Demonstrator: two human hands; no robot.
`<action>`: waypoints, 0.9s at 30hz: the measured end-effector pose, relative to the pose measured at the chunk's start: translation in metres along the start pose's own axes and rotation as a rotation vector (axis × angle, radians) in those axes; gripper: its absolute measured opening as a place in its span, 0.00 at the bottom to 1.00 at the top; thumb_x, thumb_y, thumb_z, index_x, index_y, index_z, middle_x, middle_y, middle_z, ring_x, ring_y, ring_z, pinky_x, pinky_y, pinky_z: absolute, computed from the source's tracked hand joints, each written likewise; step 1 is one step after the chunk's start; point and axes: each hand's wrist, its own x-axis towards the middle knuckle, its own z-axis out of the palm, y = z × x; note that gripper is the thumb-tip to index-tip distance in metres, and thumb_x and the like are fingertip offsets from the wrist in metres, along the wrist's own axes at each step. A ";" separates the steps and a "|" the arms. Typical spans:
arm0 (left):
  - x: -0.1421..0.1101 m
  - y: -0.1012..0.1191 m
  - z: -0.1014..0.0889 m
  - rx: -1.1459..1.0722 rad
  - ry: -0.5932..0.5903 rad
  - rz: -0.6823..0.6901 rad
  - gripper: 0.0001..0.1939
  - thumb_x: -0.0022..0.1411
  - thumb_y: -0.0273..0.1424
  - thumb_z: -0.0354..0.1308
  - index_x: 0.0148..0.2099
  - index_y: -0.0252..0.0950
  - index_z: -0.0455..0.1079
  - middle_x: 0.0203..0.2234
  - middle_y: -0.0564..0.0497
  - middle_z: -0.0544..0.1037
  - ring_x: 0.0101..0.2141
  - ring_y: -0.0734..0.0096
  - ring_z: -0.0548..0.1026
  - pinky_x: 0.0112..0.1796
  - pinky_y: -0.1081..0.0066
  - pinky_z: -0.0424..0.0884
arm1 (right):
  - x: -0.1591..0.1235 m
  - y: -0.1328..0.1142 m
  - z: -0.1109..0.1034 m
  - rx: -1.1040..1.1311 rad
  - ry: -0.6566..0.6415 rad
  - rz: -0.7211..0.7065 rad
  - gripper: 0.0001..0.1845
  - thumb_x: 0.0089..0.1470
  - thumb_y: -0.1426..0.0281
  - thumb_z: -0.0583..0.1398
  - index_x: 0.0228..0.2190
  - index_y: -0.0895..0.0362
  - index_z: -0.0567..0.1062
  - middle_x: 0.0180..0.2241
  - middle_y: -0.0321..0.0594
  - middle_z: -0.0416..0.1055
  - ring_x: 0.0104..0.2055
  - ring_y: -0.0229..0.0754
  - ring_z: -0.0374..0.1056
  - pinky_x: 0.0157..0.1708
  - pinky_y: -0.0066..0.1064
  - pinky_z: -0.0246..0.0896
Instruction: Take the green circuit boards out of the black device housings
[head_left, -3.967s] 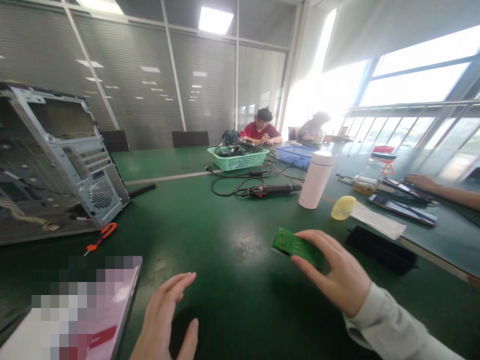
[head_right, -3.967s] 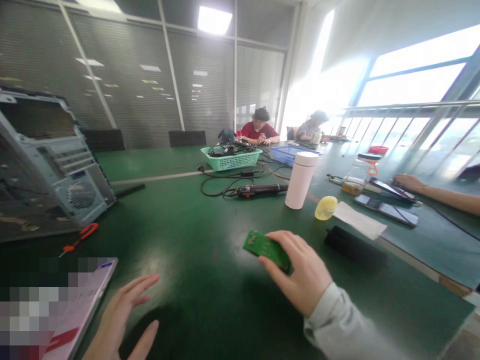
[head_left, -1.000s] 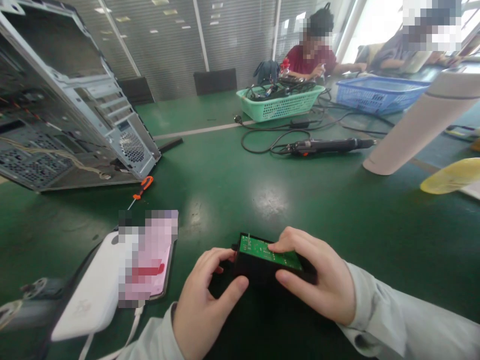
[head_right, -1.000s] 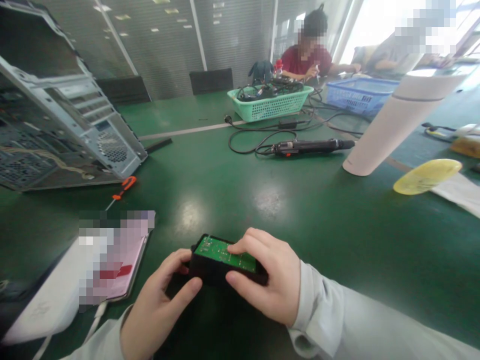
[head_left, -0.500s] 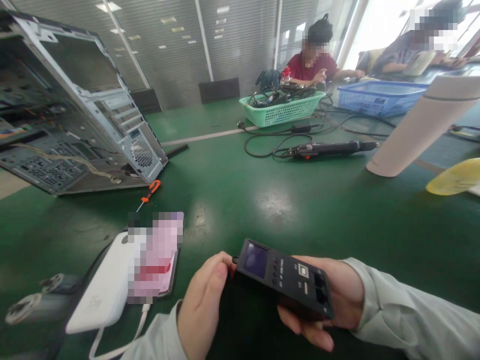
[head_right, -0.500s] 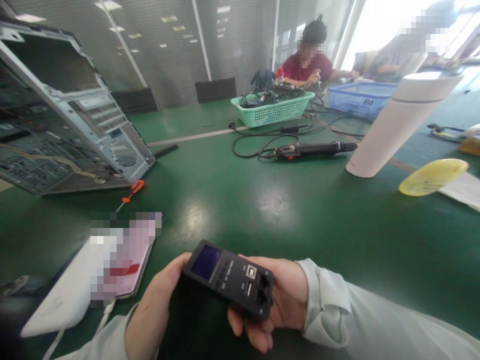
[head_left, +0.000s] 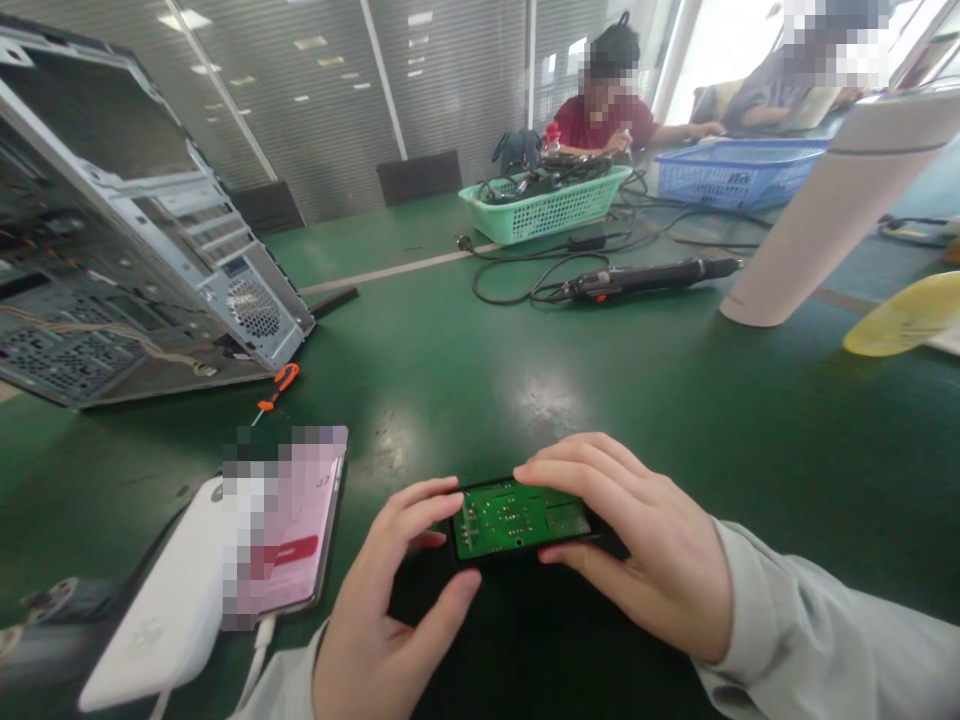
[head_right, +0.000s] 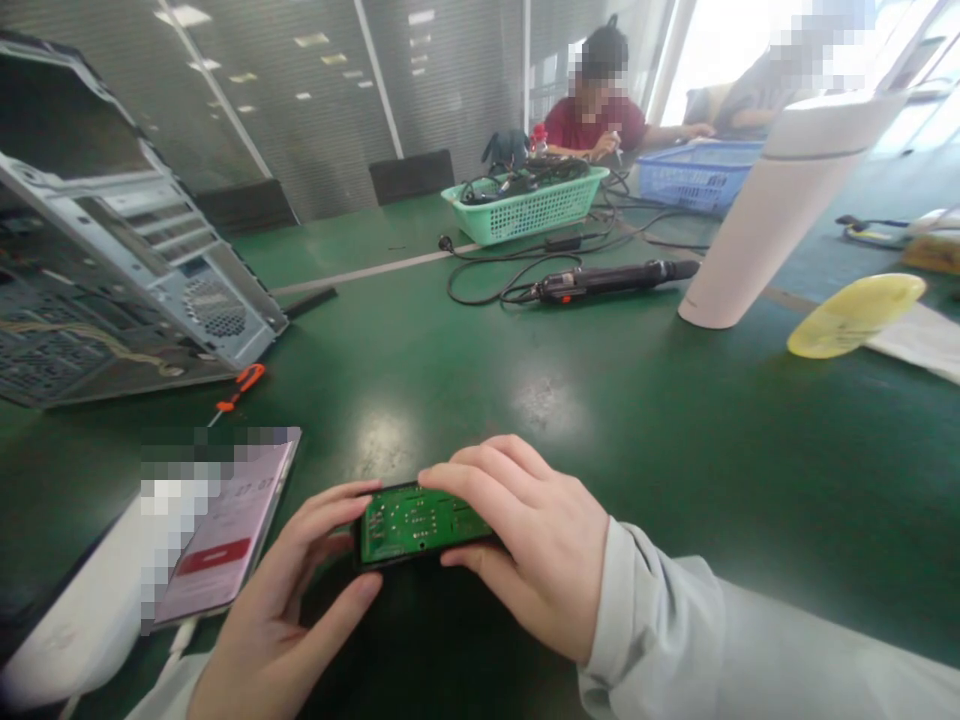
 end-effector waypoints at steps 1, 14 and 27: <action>0.002 0.002 0.000 0.024 0.015 0.016 0.19 0.61 0.26 0.59 0.52 0.54 0.68 0.51 0.53 0.72 0.53 0.64 0.70 0.47 0.69 0.70 | 0.001 0.000 -0.001 -0.022 0.008 -0.030 0.18 0.63 0.68 0.55 0.53 0.54 0.61 0.47 0.43 0.64 0.50 0.41 0.59 0.47 0.32 0.64; 0.003 0.005 -0.001 -0.184 0.035 -0.115 0.03 0.62 0.35 0.57 0.38 0.43 0.69 0.36 0.52 0.76 0.41 0.63 0.75 0.43 0.68 0.70 | -0.007 -0.011 0.003 0.224 -0.048 0.137 0.26 0.61 0.54 0.58 0.54 0.52 0.60 0.43 0.38 0.68 0.42 0.34 0.68 0.41 0.21 0.64; 0.006 0.010 0.003 -0.138 0.018 -0.383 0.16 0.64 0.41 0.49 0.41 0.41 0.76 0.30 0.52 0.80 0.33 0.63 0.77 0.33 0.69 0.71 | -0.004 -0.023 0.005 0.649 -0.115 0.653 0.26 0.54 0.60 0.61 0.52 0.56 0.68 0.42 0.39 0.70 0.43 0.38 0.67 0.39 0.27 0.65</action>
